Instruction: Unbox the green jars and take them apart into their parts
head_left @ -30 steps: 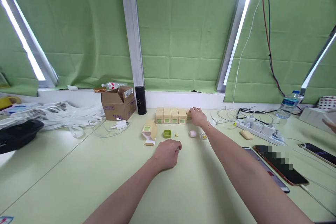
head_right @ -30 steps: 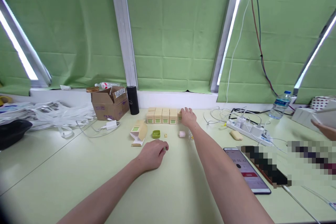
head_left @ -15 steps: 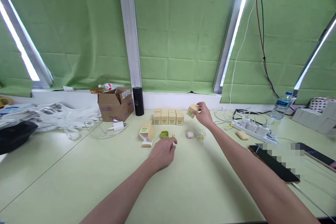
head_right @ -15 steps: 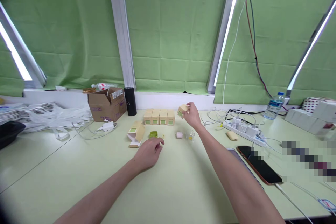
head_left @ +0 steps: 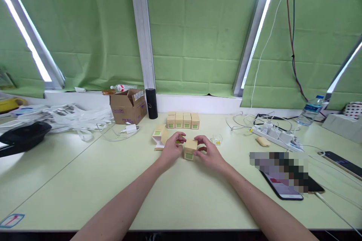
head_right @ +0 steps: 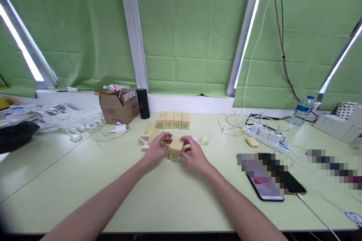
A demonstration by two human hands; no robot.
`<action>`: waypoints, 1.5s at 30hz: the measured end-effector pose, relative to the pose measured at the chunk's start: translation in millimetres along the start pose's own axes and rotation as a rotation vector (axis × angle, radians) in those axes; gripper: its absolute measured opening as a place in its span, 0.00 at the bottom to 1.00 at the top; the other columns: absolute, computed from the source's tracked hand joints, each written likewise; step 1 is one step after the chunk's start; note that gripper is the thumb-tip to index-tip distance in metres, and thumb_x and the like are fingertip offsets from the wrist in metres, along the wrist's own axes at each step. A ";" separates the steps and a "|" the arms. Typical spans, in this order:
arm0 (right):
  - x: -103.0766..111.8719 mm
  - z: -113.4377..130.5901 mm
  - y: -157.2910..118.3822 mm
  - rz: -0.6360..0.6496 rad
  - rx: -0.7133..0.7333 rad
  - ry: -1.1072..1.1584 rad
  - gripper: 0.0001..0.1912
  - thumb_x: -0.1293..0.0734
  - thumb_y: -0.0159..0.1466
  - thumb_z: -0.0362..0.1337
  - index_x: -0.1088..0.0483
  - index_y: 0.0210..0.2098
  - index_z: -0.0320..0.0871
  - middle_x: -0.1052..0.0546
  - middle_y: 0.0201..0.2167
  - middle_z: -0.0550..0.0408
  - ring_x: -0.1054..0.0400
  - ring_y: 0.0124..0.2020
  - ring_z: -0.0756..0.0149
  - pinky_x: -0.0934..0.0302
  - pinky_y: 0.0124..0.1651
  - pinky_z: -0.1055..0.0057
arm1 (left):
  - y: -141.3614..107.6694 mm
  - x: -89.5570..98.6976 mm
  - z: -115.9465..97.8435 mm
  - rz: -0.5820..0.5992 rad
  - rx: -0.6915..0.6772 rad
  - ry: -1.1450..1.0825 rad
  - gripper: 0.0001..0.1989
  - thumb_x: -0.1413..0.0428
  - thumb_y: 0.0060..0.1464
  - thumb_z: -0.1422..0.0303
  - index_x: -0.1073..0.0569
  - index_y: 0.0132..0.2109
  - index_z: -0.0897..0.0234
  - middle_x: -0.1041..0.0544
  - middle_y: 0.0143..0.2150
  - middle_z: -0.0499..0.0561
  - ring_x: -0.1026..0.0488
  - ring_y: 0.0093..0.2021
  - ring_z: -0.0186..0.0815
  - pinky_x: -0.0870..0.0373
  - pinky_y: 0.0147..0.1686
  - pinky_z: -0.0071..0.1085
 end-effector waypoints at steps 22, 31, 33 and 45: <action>17.5 -19.0 -4.4 -0.110 -0.008 -0.216 0.24 0.40 0.62 0.30 0.37 0.57 0.48 0.27 0.41 0.54 0.30 0.36 0.64 0.33 0.39 0.66 | -9.5 -19.1 1.2 0.202 0.098 -0.002 0.38 0.39 0.39 0.77 0.36 0.61 0.61 0.25 0.55 0.57 0.27 0.56 0.45 0.28 0.47 0.36; 23.2 -10.3 -4.3 -0.191 -0.029 -0.162 0.17 0.39 0.66 0.37 0.35 0.55 0.47 0.25 0.39 0.54 0.29 0.35 0.63 0.35 0.35 0.67 | -16.5 -13.9 -17.4 0.057 -0.072 0.259 0.25 0.33 0.50 0.68 0.30 0.54 0.62 0.24 0.53 0.56 0.27 0.55 0.48 0.30 0.55 0.47; 26.3 -6.2 -5.0 -0.225 -0.025 -0.134 0.16 0.39 0.68 0.41 0.34 0.54 0.46 0.24 0.39 0.53 0.28 0.35 0.62 0.34 0.33 0.67 | -19.9 -10.9 -30.7 -0.021 -0.200 0.369 0.26 0.32 0.52 0.68 0.30 0.56 0.60 0.24 0.54 0.56 0.29 0.56 0.49 0.31 0.56 0.49; 15.7 30.2 -17.9 -0.208 0.192 -0.114 0.30 0.29 0.65 0.42 0.40 0.63 0.50 0.27 0.57 0.44 0.30 0.53 0.53 0.26 0.40 0.62 | -48.5 -10.7 -88.8 -0.313 -0.758 0.773 0.22 0.33 0.57 0.63 0.28 0.56 0.60 0.23 0.48 0.57 0.30 0.50 0.48 0.34 0.51 0.44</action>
Point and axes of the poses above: each hand's wrist, its own y-axis towards the middle knuckle, its own x-axis out of the back of the hand, z = x × y, the point moved 8 cm from there along y, towards the middle knuckle
